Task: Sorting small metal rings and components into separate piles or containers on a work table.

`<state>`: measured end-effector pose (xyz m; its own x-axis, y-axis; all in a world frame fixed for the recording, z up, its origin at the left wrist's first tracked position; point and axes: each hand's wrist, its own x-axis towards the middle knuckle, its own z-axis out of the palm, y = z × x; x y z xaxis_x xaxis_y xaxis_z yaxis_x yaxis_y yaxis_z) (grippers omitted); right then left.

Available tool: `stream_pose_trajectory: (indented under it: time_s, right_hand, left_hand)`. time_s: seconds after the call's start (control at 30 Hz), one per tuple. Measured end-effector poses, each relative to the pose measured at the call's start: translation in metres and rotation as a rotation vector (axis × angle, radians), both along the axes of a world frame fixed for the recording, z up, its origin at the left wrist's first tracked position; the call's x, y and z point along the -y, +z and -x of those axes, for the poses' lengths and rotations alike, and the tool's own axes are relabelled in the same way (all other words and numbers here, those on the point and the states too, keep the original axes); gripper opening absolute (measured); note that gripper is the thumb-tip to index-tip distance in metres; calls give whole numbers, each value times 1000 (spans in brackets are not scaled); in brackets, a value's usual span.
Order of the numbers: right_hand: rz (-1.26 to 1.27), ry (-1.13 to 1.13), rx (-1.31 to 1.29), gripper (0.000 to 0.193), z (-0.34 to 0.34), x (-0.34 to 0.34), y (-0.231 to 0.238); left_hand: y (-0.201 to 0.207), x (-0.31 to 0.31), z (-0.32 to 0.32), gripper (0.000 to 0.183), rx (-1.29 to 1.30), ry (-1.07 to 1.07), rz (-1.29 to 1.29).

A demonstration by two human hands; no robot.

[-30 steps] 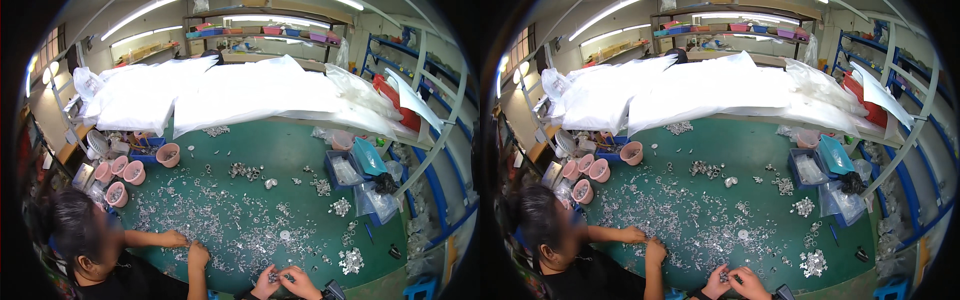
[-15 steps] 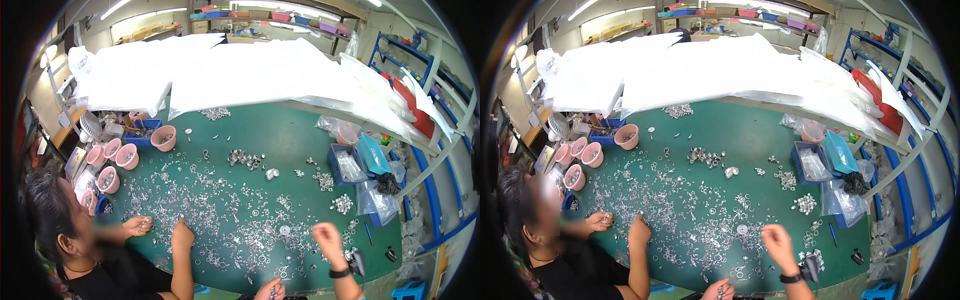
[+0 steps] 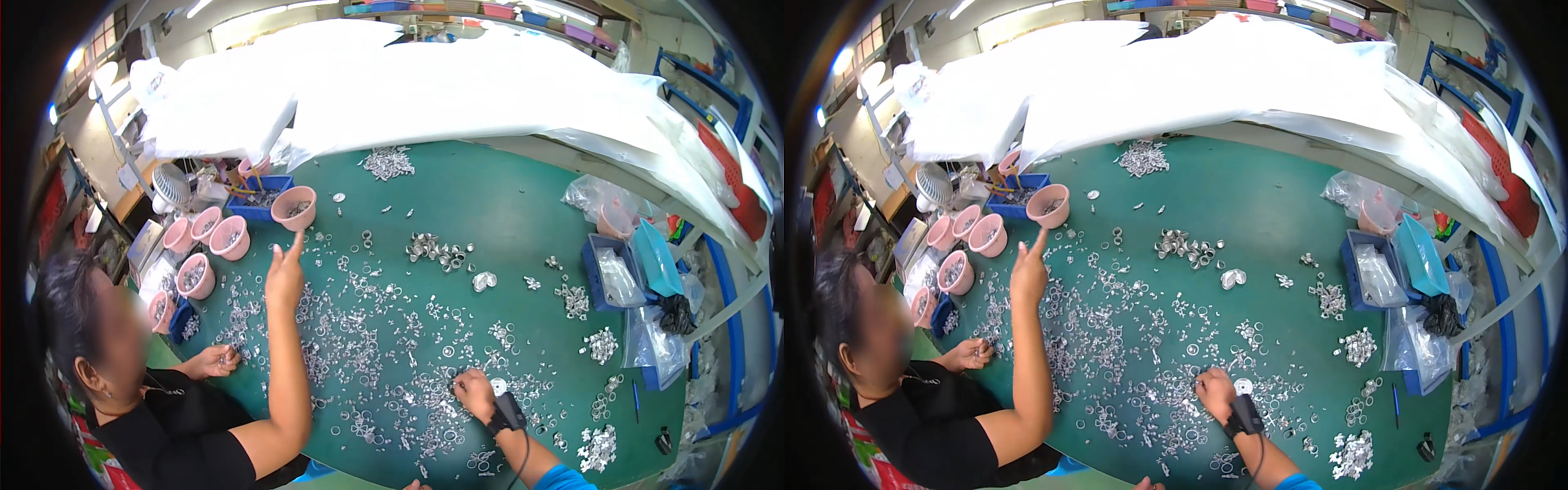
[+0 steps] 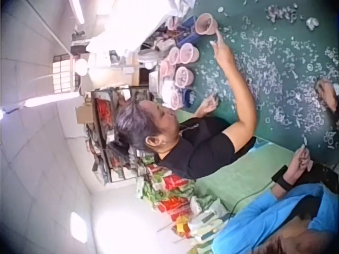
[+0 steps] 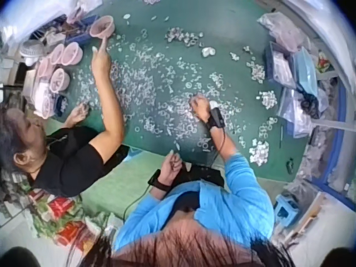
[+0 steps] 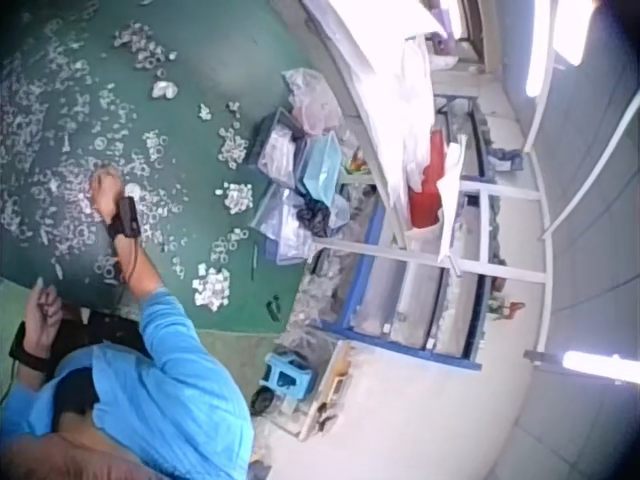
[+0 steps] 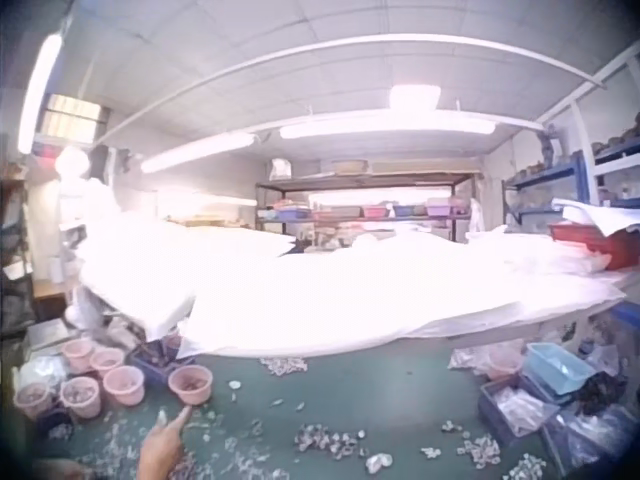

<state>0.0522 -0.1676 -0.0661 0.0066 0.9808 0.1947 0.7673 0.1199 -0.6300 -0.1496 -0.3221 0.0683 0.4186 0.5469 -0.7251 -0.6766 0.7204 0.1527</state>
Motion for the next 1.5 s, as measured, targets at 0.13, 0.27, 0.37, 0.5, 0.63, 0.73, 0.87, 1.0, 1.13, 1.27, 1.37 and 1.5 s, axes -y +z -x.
stream_pose_trajectory:
  time_s: [0.13,0.27,0.37,0.5,0.63,0.73,0.87,1.0,1.13,1.27,1.37,1.5]
  right_hand:
    - [367,-150,-960,14,-18,11,23]
    - [473,-111,-946,14,-24,-14,51]
    - [552,68,-562,13,-20,-28,36]
    - [506,39,-278,13,-7,-35,35]
    - [440,-84,-684,14,-11,-42,30]
    - [488,-155,-880,16,-10,-41,41]
    - [630,-207,-979,15,-14,-33,48]
    - [657,-102,-535,18,5,-45,31]
    - [436,-183,103,28,14,-48,8]
    - [518,-238,-108,25,18,-52,21]
    - [604,-261,-910,11,9,-35,36]
    - [629,-349,-1453,8,-27,-5,74]
  left_hand:
    - [-18,2,5,31,70,-7,4]
    - [-27,1,9,28,66,-40,-3]
    - [-30,0,12,28,40,-12,9]
    - [-26,3,20,29,4,20,28]
    - [-39,8,27,30,-44,64,105]
    - [-50,10,35,31,-33,33,101]
    - [-46,3,35,31,26,28,101]
    - [-38,-4,40,34,90,4,75]
    - [-29,-3,42,41,137,9,35]
    - [-25,-3,49,43,76,5,82]
    - [-35,-8,52,42,105,-35,148]
    - [-35,-17,52,42,-110,-25,367]
